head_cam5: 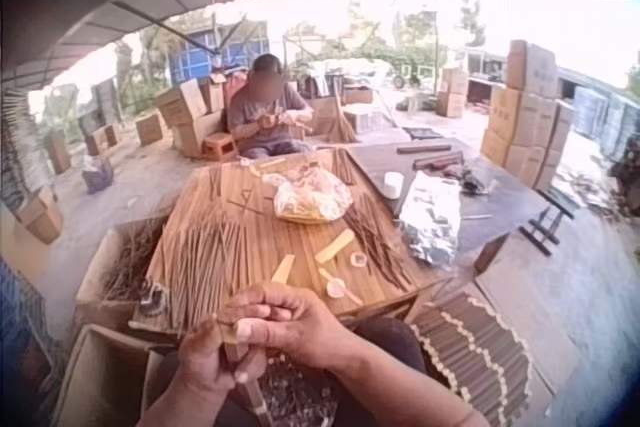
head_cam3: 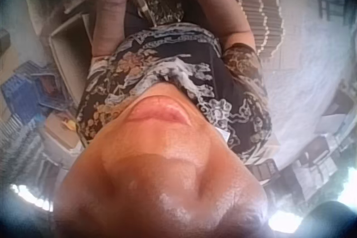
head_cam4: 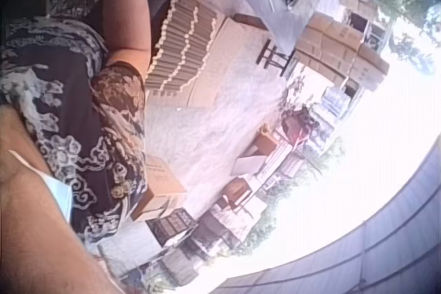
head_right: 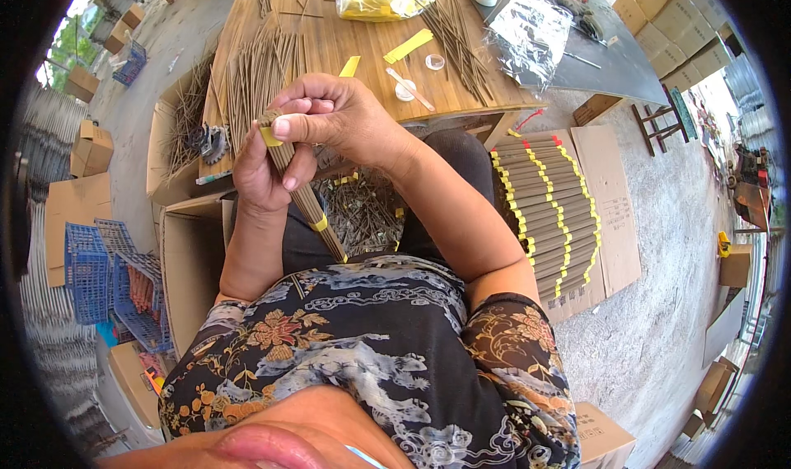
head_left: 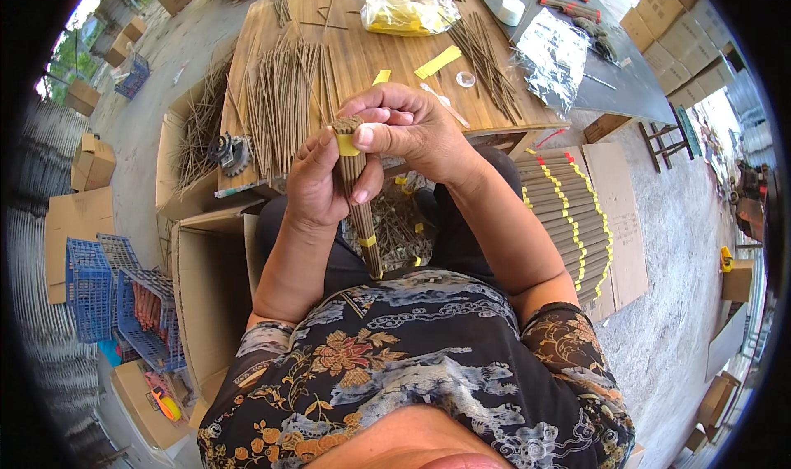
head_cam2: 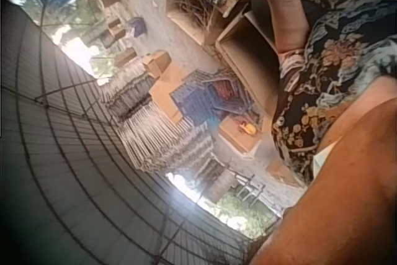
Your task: The person gathers thin wooden sticks into bundles, wraps each bundle with yellow tape, and secures the tape with a small amount of adhesive applied using a stick. The person repeats this process for multiple bundles.
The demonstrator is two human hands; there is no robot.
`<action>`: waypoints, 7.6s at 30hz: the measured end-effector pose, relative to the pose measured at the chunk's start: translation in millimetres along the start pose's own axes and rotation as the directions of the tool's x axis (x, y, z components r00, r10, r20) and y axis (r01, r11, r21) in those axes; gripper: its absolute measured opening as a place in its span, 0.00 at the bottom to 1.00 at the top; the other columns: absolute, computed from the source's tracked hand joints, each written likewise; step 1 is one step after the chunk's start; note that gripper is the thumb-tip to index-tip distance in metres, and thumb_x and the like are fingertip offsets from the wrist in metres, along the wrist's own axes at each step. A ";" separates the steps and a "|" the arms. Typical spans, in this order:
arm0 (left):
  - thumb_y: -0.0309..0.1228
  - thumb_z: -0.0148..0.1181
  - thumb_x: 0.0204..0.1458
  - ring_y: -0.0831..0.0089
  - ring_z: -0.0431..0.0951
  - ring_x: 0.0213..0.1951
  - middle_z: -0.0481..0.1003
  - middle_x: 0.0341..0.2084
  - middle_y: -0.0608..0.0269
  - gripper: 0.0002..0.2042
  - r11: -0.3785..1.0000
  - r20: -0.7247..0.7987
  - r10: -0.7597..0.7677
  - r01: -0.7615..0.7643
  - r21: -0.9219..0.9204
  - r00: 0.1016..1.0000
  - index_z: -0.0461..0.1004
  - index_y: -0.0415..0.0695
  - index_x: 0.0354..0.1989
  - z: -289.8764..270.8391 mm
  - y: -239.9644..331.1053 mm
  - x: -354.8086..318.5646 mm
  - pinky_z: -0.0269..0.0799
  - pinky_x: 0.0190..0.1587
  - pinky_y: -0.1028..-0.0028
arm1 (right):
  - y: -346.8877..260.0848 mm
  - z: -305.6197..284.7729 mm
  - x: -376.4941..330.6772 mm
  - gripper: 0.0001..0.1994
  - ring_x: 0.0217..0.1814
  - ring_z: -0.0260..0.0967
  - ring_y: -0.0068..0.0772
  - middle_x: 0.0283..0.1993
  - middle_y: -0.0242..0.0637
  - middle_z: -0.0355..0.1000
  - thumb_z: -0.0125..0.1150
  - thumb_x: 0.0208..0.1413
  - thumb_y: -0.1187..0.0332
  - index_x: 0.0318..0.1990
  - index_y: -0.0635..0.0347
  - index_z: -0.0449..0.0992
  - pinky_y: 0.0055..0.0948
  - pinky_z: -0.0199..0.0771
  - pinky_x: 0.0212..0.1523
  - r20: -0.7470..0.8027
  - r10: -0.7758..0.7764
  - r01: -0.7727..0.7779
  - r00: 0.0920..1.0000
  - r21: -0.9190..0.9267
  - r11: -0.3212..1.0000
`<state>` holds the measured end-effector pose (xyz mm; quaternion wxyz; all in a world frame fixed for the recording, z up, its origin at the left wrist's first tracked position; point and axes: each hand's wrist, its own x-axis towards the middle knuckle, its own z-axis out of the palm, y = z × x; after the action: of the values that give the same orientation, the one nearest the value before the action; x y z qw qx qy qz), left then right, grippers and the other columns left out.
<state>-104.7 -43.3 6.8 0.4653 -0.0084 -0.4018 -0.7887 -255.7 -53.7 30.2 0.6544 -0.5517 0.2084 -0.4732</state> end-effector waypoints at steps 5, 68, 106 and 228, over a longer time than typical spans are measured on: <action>0.45 0.37 0.57 0.81 0.62 0.12 0.64 0.47 0.43 0.27 0.985 0.039 0.008 -0.015 0.170 0.999 0.56 0.30 0.54 -3.0 5.3 1.0 0.58 0.15 0.82 | 0.9 -4.4 4.0 0.15 0.37 0.68 0.21 0.35 0.31 0.71 0.57 0.50 0.73 0.46 0.66 0.69 0.21 0.67 0.44 0.059 -0.087 0.091 0.994 -0.077 0.993; 0.27 0.47 0.53 0.57 0.72 0.43 0.65 0.45 0.38 0.23 0.649 -0.732 -0.191 0.644 0.406 0.654 0.49 0.35 0.56 -48.5 -111.1 61.9 0.70 0.46 0.64 | 236.5 -301.3 -513.1 0.17 0.32 0.66 0.34 0.28 0.40 0.71 0.64 0.42 0.60 0.33 0.66 0.73 0.30 0.66 0.34 -0.871 0.131 -0.532 -0.473 0.401 0.746; 0.27 0.49 0.53 0.79 0.71 0.27 0.72 0.28 0.63 0.07 0.673 -0.724 0.650 0.268 0.689 0.230 0.69 0.39 0.37 -110.7 76.2 -183.8 0.68 0.31 0.80 | 121.3 -49.2 66.1 0.15 0.31 0.66 0.25 0.28 0.39 0.70 0.55 0.48 0.65 0.35 0.72 0.71 0.22 0.66 0.33 -0.259 0.166 -0.307 0.952 -0.785 0.538; 0.30 0.51 0.52 0.66 0.73 0.37 0.72 0.33 0.56 0.16 0.948 -0.332 0.213 -0.112 0.299 0.919 0.64 0.40 0.50 -40.2 55.0 23.5 0.71 0.42 0.67 | 81.2 -0.3 7.0 0.13 0.14 0.60 0.18 0.18 0.28 0.63 0.60 0.48 0.62 0.28 0.60 0.65 0.16 0.61 0.14 0.302 0.378 -0.444 0.875 0.190 0.876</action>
<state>-62.8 -99.6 23.1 0.5919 0.1670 -0.4128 -0.6718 -221.0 -64.4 -42.8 0.8268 -0.4622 0.1732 -0.2698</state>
